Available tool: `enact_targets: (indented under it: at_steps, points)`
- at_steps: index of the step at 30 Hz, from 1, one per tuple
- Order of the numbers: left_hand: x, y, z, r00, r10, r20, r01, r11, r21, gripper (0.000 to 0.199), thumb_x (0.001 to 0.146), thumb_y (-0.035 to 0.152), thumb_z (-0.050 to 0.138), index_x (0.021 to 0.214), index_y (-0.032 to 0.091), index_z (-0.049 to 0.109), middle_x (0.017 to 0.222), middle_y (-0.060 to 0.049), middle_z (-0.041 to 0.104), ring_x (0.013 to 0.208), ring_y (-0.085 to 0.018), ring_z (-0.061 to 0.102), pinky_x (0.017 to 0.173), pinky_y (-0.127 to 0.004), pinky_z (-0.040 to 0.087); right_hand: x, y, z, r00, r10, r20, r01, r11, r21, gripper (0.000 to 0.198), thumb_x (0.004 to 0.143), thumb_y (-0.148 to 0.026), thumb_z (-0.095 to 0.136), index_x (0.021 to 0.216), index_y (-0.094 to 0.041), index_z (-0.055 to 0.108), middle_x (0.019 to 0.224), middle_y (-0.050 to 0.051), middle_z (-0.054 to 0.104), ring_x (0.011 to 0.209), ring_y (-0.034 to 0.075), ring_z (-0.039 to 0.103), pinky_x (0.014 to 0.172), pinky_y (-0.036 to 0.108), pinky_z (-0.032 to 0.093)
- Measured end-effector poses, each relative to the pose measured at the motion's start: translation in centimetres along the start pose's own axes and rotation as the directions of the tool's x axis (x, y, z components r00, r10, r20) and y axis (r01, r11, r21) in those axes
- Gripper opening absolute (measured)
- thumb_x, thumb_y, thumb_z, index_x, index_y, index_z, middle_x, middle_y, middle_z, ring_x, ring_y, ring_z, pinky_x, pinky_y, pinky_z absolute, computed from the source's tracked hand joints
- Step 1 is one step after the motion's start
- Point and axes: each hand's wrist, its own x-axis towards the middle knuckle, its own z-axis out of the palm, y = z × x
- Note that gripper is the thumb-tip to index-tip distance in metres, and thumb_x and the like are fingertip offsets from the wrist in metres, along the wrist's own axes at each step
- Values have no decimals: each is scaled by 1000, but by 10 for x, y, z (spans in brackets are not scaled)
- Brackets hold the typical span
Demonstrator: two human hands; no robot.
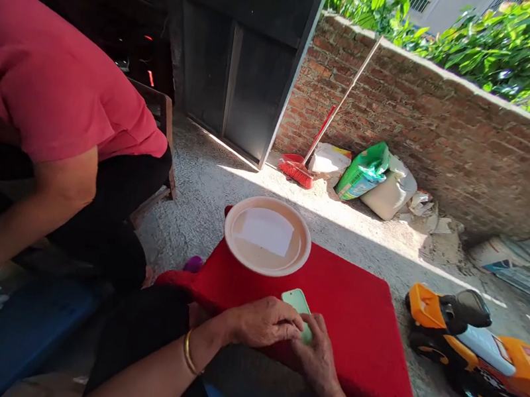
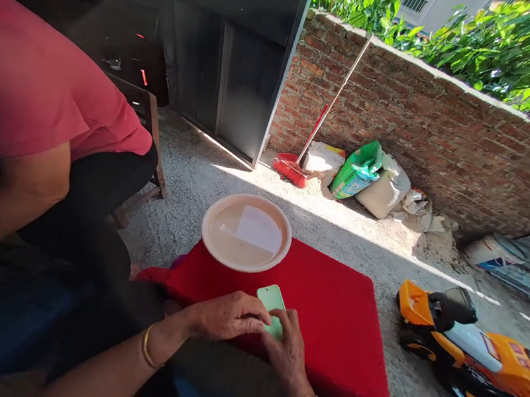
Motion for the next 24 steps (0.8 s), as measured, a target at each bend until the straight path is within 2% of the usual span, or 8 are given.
enact_targets:
  at_steps: [2, 5, 8, 12, 15, 17, 21, 24]
  points:
    - [4, -19, 3, 986, -50, -159, 76, 984, 161, 31, 100, 31, 49, 119, 19, 69, 115, -9, 73, 107, -20, 67, 97, -32, 50, 6, 28, -65, 963, 118, -242, -170, 963, -207, 49, 72, -66, 62, 98, -25, 69, 94, 7, 62, 88, 27, 62, 79, 42, 52]
    - [10, -56, 15, 965, -97, -245, 196, 884, 424, 42, 100, 35, 48, 138, 20, 58, 144, -13, 57, 135, -26, 52, 112, -43, 42, 10, 65, -148, 754, 359, -550, -596, 727, -342, 49, 71, -60, 62, 98, -20, 68, 84, 10, 61, 91, 34, 61, 80, 47, 50]
    - [12, -86, 25, 968, -140, -206, 237, 771, 590, 53, 99, 40, 52, 148, 21, 47, 161, -14, 34, 149, -31, 31, 120, -51, 30, 11, 76, -166, 647, 482, -591, -750, 545, -376, 48, 76, -51, 60, 108, -16, 67, 90, 14, 63, 95, 36, 62, 79, 46, 49]
    - [8, -112, 31, 975, -147, -169, 224, 698, 680, 58, 98, 43, 53, 151, 22, 43, 164, -14, 27, 151, -31, 26, 122, -53, 24, 10, 47, -93, 756, 452, -472, -646, 632, -428, 46, 79, -52, 59, 114, -24, 67, 105, 12, 60, 91, 31, 64, 74, 41, 49]
    - [5, -126, 34, 977, -95, -193, 206, 666, 717, 58, 98, 45, 52, 151, 23, 44, 163, -13, 30, 151, -29, 26, 123, -50, 23, 9, 17, -32, 954, 248, -170, -295, 875, -383, 34, 77, -44, 62, 107, -30, 68, 102, 5, 59, 92, 25, 63, 76, 35, 49]
    - [4, -131, 36, 977, -87, -192, 202, 653, 730, 59, 99, 46, 51, 152, 23, 43, 163, -13, 30, 151, -28, 26, 123, -49, 22, 12, 9, -19, 996, 90, -4, -88, 965, -247, 28, 75, -41, 64, 101, -31, 69, 98, 2, 60, 91, 22, 63, 78, 32, 49]
    - [5, -129, 37, 977, -138, -163, 213, 656, 724, 62, 98, 48, 51, 153, 20, 40, 164, -14, 25, 152, -28, 22, 124, -48, 21, 32, 34, -79, 954, 146, -263, -206, 954, -217, 38, 73, -50, 64, 100, -24, 70, 95, 7, 62, 94, 26, 61, 83, 36, 49]
    - [5, -124, 37, 974, -157, -164, 227, 669, 708, 64, 99, 49, 49, 154, 20, 38, 165, -13, 22, 153, -27, 20, 124, -47, 19, 49, 68, -146, 749, 327, -576, -575, 753, -320, 47, 73, -52, 60, 101, -16, 69, 84, 10, 61, 86, 31, 61, 75, 41, 49]
